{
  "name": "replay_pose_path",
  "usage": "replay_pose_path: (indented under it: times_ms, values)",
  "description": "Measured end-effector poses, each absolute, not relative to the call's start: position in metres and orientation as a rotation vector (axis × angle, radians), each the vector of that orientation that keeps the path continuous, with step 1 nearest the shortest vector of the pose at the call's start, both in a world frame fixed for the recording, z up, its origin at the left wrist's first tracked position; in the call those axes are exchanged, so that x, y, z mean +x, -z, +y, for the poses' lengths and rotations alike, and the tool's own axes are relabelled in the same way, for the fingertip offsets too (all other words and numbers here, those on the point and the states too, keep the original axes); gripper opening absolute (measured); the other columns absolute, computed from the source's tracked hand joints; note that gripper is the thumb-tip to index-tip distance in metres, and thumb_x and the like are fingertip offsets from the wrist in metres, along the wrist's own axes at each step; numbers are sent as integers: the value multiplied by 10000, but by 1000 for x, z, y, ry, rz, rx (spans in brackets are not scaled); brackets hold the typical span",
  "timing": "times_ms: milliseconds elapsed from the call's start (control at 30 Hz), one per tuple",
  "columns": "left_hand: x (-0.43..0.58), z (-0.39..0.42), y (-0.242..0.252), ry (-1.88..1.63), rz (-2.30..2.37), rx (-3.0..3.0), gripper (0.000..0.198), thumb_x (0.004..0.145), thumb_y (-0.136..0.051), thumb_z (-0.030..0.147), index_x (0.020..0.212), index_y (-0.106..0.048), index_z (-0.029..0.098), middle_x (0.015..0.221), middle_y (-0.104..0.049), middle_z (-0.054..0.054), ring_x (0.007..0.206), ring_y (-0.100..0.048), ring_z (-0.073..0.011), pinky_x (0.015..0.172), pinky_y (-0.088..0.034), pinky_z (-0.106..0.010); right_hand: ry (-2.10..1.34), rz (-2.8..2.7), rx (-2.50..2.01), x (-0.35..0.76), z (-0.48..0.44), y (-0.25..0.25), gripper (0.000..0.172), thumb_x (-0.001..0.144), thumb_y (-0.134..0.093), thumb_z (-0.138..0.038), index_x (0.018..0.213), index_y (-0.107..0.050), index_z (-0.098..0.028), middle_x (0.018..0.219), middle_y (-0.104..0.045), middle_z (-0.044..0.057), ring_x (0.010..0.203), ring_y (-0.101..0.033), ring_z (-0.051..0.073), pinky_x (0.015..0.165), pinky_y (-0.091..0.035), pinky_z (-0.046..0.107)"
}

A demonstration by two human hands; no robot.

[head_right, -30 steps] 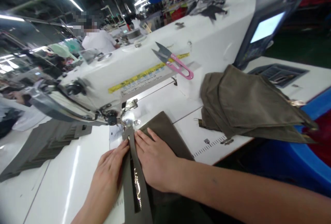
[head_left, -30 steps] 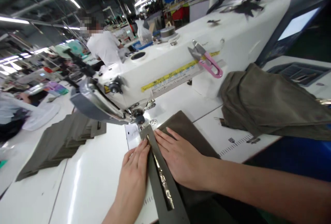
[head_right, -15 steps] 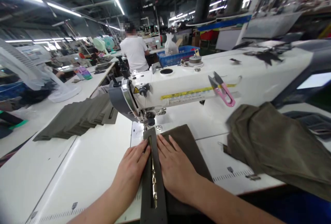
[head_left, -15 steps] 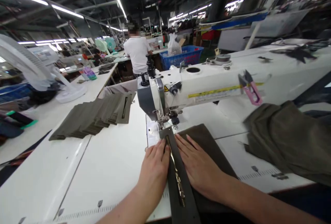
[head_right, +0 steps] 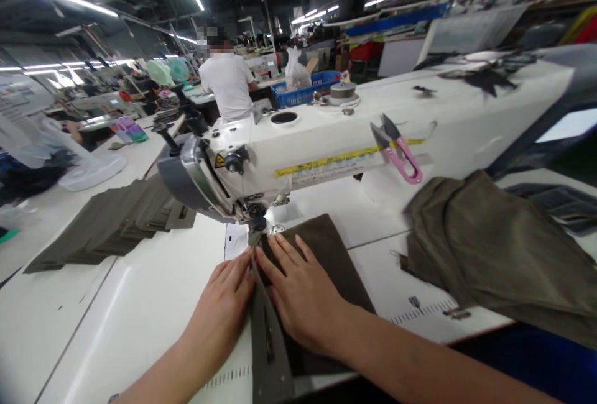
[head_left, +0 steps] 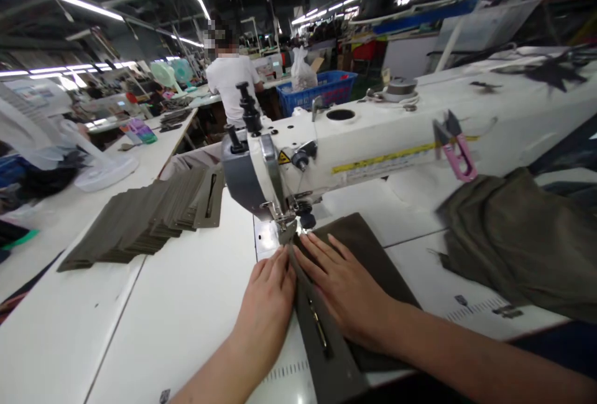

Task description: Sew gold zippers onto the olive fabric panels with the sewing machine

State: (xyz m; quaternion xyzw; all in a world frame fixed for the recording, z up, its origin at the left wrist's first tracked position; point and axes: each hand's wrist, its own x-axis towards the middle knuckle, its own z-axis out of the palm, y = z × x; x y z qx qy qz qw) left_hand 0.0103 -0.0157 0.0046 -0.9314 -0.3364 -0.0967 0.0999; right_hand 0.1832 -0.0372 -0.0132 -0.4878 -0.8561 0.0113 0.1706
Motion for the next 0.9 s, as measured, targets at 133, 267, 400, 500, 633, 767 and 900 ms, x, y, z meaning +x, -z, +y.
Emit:
replay_pose_path:
  times_ms: [133,267,400,500,633,767,900]
  values:
    - [6,-17,-20,181,-942,-2901,410,782,-392,90,1174,-498,34,1277,-447,-223,1191,-414,-315,940,-408,-486,-165,-2354,-1413,180,-39,6,519,880,-418,-270,1376,-280,-203,1428,-265,147,1320,-196,271,1040,-187,525]
    - [3,-15,-29,87,-835,-2943,458,831,-383,184,1271,-398,54,1358,-359,-203,1250,-340,-316,950,-405,-491,-292,-2263,-1398,184,-38,1,467,906,-358,-301,1343,-338,-139,1406,-305,165,1318,-204,256,1055,-159,496]
    - [-1,-8,-27,26,-786,-2953,581,845,-450,355,1343,-296,98,1376,-331,-196,1228,-365,-334,914,-438,-477,-421,-2153,-1392,189,-35,0,470,916,-338,-393,1308,-387,-140,1387,-343,154,1311,-224,238,1067,-146,459]
    - [-5,-3,-23,33,-761,-3000,653,832,-479,434,1355,-269,105,1343,-366,-213,1200,-397,-340,892,-454,-470,-463,-2131,-1384,190,-34,0,576,877,-376,-516,1336,-351,-170,1392,-323,173,1312,-217,266,1060,-143,471]
    - [-7,0,-19,81,-792,-3019,700,822,-467,514,1369,-248,136,1326,-385,-213,1165,-429,-353,861,-467,-481,-499,-2119,-1355,191,-34,1,604,870,-362,-548,1349,-336,-181,1393,-313,184,1316,-200,279,1056,-140,476]
    - [-8,2,-19,59,-735,-3007,721,823,-460,521,1382,-216,136,1344,-349,-223,1154,-431,-363,841,-472,-488,-510,-2098,-1334,192,-35,2,593,877,-356,-534,1344,-347,-170,1389,-310,200,1320,-187,282,1057,-134,474]
    - [-7,1,-22,2,-719,-2999,704,829,-471,489,1371,-225,113,1319,-362,-239,1162,-414,-364,840,-465,-486,-475,-2092,-1330,192,-35,3,595,870,-374,-533,1340,-354,-168,1383,-316,206,1318,-194,283,1056,-137,473]
